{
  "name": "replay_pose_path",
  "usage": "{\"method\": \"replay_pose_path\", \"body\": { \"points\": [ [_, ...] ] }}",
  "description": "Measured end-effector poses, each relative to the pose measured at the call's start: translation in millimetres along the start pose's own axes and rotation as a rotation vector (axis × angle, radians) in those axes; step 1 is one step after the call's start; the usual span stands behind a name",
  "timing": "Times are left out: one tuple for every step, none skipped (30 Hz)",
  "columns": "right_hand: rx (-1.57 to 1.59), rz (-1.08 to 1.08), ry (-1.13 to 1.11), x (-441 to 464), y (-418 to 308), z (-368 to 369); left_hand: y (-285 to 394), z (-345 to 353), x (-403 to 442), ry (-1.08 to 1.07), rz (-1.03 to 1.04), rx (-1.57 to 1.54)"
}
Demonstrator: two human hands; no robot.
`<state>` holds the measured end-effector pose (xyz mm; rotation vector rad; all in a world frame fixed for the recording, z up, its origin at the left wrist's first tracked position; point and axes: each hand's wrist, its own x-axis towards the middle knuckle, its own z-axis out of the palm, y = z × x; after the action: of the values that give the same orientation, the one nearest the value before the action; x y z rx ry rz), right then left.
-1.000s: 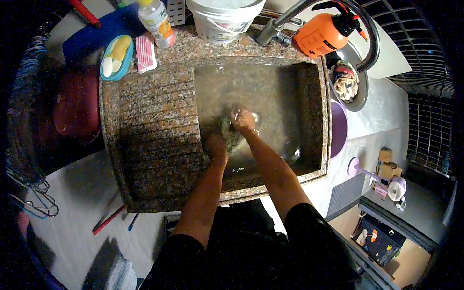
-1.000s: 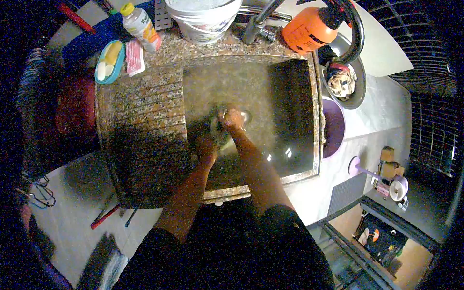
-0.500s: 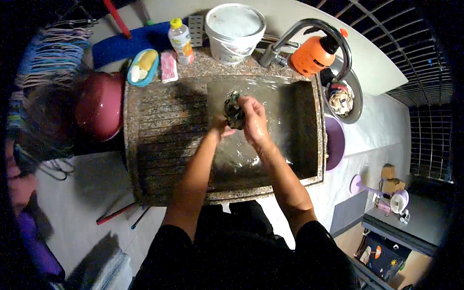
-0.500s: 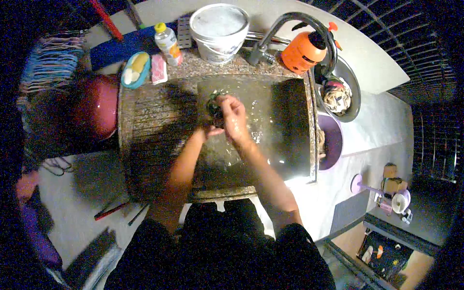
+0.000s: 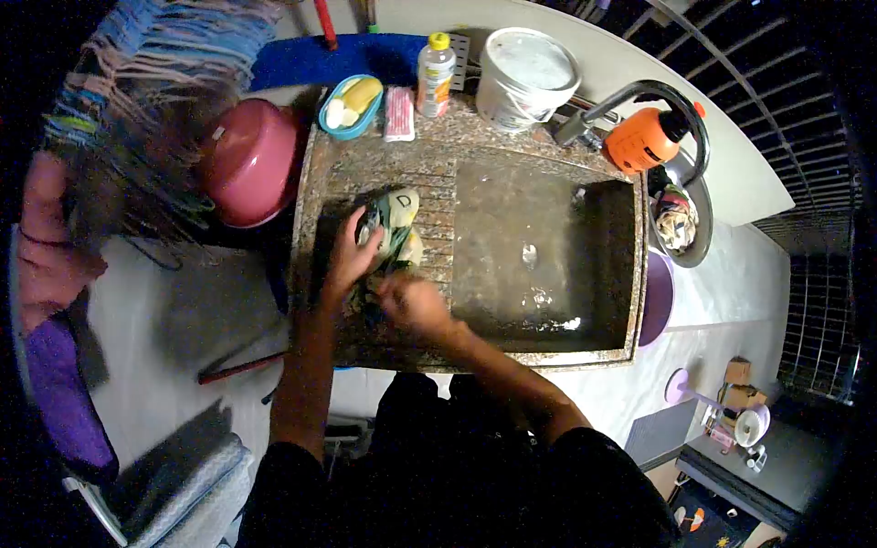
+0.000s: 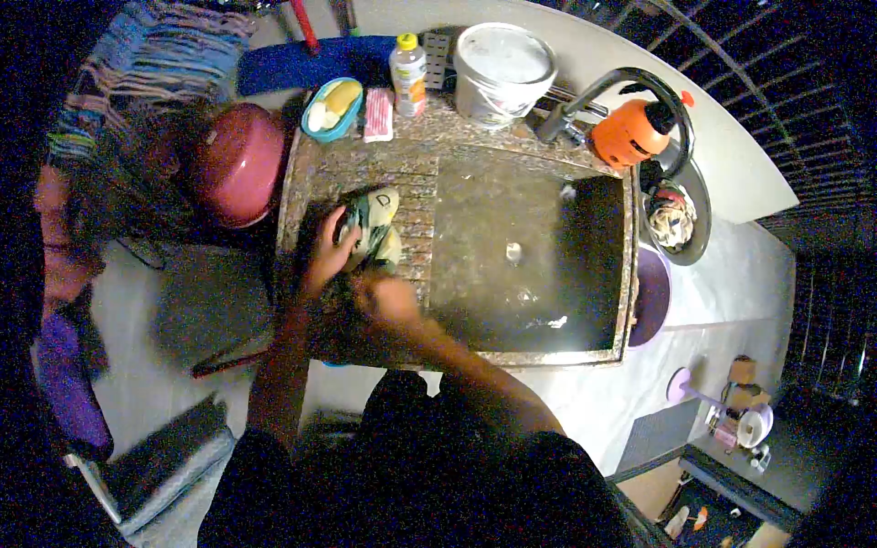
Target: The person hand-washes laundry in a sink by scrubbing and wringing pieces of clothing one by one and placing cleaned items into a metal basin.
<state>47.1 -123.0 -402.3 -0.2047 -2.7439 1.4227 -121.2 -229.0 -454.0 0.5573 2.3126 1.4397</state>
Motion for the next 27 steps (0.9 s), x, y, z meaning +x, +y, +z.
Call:
{"method": "replay_pose_path", "body": {
  "points": [
    [-0.019, 0.229, 0.166, 17.1, 8.8, -5.2, -13.9, -1.6, -21.1, 0.109, 0.098, 0.296],
    [0.043, 0.101, 0.42, 39.9, 18.2, -20.9, -6.9, -2.6, -46.6, 0.117, 0.089, 0.47],
    [0.003, 0.231, 0.453, 65.8, 20.2, -26.7, 4.5, 2.8, -71.5, 0.119, 0.081, 0.644],
    [-0.196, 0.338, 0.389, 91.6, 33.9, -21.3, 4.7, 13.2, -87.7, 0.17, 0.169, 0.676],
    [-0.17, 0.458, 0.317, 116.0, 40.4, -11.6, 18.0, 22.4, -94.2, 0.165, 0.07, 0.694],
    [-0.293, 0.547, 0.263, 134.3, 30.9, -5.0, 31.1, 31.6, -100.6, 0.157, -0.029, 0.714],
    [-0.301, 0.555, 0.175, 145.4, 24.8, -3.3, 17.5, 41.4, -102.2, 0.184, -0.026, 0.648],
    [-0.324, 0.476, 0.174, 153.5, 46.2, 12.4, 6.5, 45.1, -108.1, 0.177, -0.045, 0.665],
    [-0.347, 0.385, 0.176, 161.0, 64.3, 26.1, -1.6, 46.4, -108.5, 0.183, -0.06, 0.682],
    [-0.335, 0.293, 0.142, 157.1, 47.4, 17.1, 1.9, 42.7, -103.6, 0.198, -0.071, 0.695],
    [-0.324, 0.205, 0.102, 137.8, 30.4, 5.7, 7.1, 37.7, -107.4, 0.205, -0.091, 0.559],
    [-0.316, 0.114, 0.065, 116.1, 11.8, -5.1, 31.1, 25.2, -108.3, 0.217, -0.105, 0.42],
    [-0.376, -0.078, 0.203, 85.1, 0.4, -3.6, 19.1, 33.0, -107.7, 0.261, -0.063, 0.47],
    [-0.467, -0.194, 0.23, 55.7, 18.2, 15.3, 6.8, 40.9, -107.0, 0.306, -0.023, 0.523],
    [-0.363, -0.069, 0.168, 27.1, 26.6, 33.1, -5.4, 48.8, -106.2, 0.354, 0.015, 0.577],
    [-0.253, -0.028, 0.141, 24.6, 38.5, 46.4, -17.3, 47.8, -110.9, 0.373, 0.074, 0.5],
    [-0.143, 0.015, 0.12, 22.3, 49.8, 59.3, -23.5, 45.4, -109.5, 0.393, 0.137, 0.429],
    [-0.026, -0.014, 0.131, 30.0, 65.8, 71.0, -16.3, 44.5, -106.2, 0.368, 0.103, 0.503],
    [-0.161, -0.07, 0.197, 52.4, 62.8, 68.3, -0.9, 43.8, -105.1, 0.339, 0.063, 0.577],
    [-0.305, -0.116, 0.273, 75.0, 58.3, 65.0, 6.7, 45.9, -103.3, 0.312, 0.019, 0.653],
    [-0.446, -0.152, 0.356, 98.2, 52.8, 61.1, 5.4, 49.1, -110.0, 0.259, 0.01, 0.666],
    [-0.344, 0.21, 0.081, 132.7, 71.5, 56.9, 3.9, 51.3, -114.7, 0.216, 0.004, 0.679],
    [-0.475, -0.011, 0.428, 163.1, 106.0, 77.4, 4.3, 51.5, -110.1, 0.186, 0.009, 0.697],
    [-0.453, 0.097, 0.305, 175.3, 100.8, 75.1, 2.1, 54.6, -108.5, 0.17, 0.016, 0.763],
    [-0.44, 0.205, 0.18, 187.4, 97.5, 73.8, -3.4, 59.6, -107.9, 0.154, 0.024, 0.829],
    [-0.335, 0.195, 0.15, 187.8, 93.3, 67.4, -10.7, 64.2, -103.7, 0.166, 0.017, 0.849],
    [-0.229, 0.194, 0.119, 176.7, 88.1, 61.8, 16.4, 48.3, -99.8, 0.128, -0.007, 0.892]
  ]
}}
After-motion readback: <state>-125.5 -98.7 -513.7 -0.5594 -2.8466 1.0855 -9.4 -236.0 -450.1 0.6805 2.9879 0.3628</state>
